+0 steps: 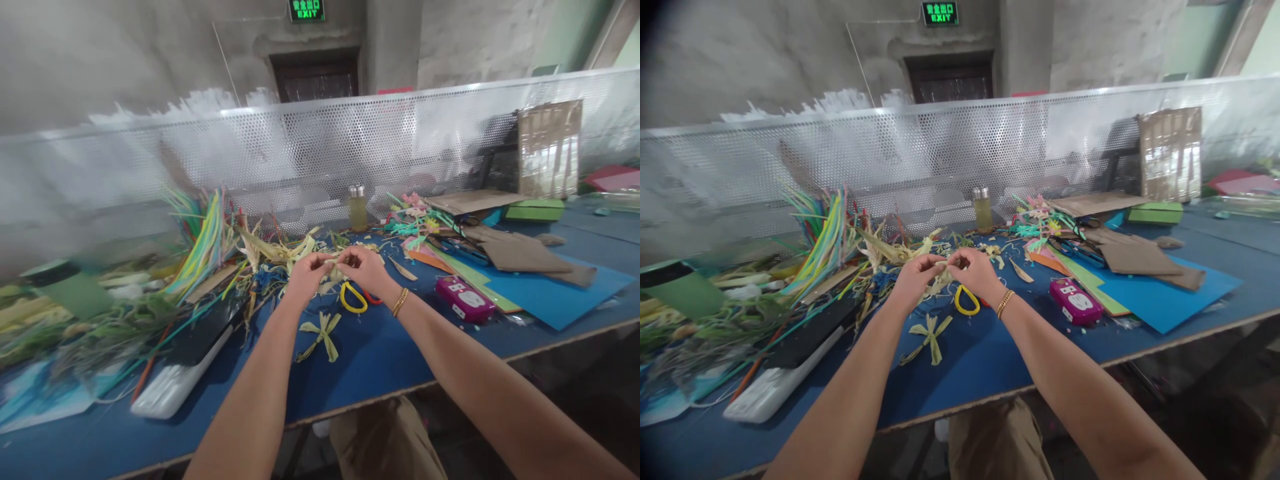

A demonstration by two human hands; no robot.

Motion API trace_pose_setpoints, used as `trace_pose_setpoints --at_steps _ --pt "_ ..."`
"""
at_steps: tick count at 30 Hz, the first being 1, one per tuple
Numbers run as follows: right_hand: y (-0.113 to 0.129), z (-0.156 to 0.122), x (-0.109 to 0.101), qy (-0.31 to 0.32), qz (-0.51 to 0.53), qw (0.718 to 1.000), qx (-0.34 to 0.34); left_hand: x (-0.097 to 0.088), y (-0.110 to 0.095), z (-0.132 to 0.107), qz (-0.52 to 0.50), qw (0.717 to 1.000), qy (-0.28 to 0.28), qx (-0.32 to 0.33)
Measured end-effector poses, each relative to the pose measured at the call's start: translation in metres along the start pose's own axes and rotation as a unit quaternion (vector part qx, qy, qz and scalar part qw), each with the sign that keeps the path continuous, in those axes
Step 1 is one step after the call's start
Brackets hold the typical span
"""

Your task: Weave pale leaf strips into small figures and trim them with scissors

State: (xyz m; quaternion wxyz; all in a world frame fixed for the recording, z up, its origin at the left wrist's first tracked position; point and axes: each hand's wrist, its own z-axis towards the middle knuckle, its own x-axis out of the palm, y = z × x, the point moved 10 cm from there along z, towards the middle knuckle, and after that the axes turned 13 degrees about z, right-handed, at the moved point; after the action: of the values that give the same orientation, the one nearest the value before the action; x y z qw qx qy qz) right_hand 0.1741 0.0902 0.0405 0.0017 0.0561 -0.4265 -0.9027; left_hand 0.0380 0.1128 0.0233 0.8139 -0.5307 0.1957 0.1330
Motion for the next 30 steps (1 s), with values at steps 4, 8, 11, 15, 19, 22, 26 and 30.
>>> trace_pose_setpoints --at_steps 4,8,11,15,19,22,26,30 --pt "-0.013 0.0 -0.006 -0.026 0.033 0.999 0.032 -0.003 -0.004 -0.001 0.009 1.0 -0.015 0.014" --pt "-0.022 0.001 -0.004 -0.009 0.042 0.997 0.064 -0.003 -0.007 -0.002 0.024 0.999 -0.015 0.016" --pt "-0.025 0.001 -0.004 -0.01 0.024 0.997 0.074 -0.002 -0.006 -0.002 0.023 1.0 -0.011 0.011" --pt "-0.029 0.001 -0.007 -0.02 0.027 0.997 0.071 0.004 -0.004 -0.002 -0.014 1.0 0.004 0.008" --pt "-0.03 0.002 -0.007 -0.021 0.031 0.997 0.069 0.008 0.0 -0.002 -0.018 1.0 0.018 -0.002" --pt "-0.027 0.002 -0.005 -0.015 0.045 0.996 0.071 0.003 0.002 -0.001 -0.002 1.0 0.008 -0.012" --pt "-0.023 0.002 -0.006 -0.015 0.066 0.995 0.07 -0.004 0.0 -0.001 0.01 1.0 -0.011 -0.006" --pt "-0.024 0.001 -0.003 -0.007 0.068 0.994 0.087 -0.004 0.0 0.0 0.013 1.0 -0.016 0.002"
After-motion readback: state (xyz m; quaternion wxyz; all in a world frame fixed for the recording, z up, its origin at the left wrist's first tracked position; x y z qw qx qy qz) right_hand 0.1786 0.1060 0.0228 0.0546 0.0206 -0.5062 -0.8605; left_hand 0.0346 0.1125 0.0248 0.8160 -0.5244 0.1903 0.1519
